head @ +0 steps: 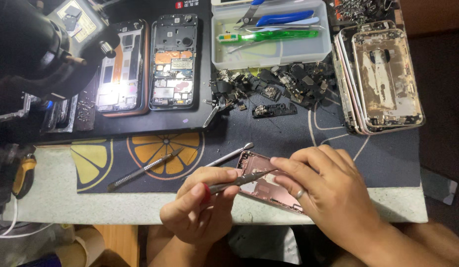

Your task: The person disassembles a pink smartphone using a precision knife, tweezers, and a screwdriver. They remove small internal components and place them on the work mat. The person continues to pry and unscrew parts of the phone's frame.

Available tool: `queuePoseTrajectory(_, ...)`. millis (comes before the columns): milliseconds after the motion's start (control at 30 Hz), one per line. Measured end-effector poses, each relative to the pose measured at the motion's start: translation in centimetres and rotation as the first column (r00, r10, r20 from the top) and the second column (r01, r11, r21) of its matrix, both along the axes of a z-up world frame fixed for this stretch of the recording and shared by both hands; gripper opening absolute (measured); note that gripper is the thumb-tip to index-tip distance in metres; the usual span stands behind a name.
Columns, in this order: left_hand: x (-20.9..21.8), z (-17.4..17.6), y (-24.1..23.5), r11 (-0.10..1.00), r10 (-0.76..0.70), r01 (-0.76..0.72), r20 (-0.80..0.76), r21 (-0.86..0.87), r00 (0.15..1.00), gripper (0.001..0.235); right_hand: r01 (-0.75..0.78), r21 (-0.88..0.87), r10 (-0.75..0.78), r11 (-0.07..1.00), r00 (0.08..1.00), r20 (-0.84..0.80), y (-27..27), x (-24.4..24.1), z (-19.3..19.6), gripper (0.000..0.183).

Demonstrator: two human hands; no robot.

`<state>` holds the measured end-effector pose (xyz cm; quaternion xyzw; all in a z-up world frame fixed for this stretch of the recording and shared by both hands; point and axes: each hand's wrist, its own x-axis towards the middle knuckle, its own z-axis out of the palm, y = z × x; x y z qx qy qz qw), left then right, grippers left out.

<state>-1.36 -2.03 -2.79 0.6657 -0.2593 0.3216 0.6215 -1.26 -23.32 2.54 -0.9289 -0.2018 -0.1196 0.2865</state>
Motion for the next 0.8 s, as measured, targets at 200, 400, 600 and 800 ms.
queuePoseTrajectory(200,0.5,-0.5,-0.2,0.994,-0.033,0.03,-0.028,-0.106,0.999,0.052,0.015,-0.017,-0.014,1.0,0.997,0.079,0.5,1.0,-0.1,0.018)
queuePoseTrajectory(400,1.6,-0.9,0.7,0.994,0.061,-0.063,-0.017,-0.086,0.998,0.053,0.019,-0.068,-0.011,0.998,0.994,0.109,0.1,4.8,0.4,0.012)
queuePoseTrajectory(600,1.4,-0.6,1.1,0.999,0.025,-0.025,-0.002,-0.031,1.0,0.056,0.097,-0.144,-0.064,0.985,0.973,0.223,1.4,8.7,-0.4,0.009)
queuePoseTrajectory(800,1.2,-0.5,1.3,1.0,-0.007,0.007,-0.012,-0.014,1.0,0.055,0.134,-0.081,-0.119,0.988,0.978,0.17,1.3,9.2,-1.8,0.01)
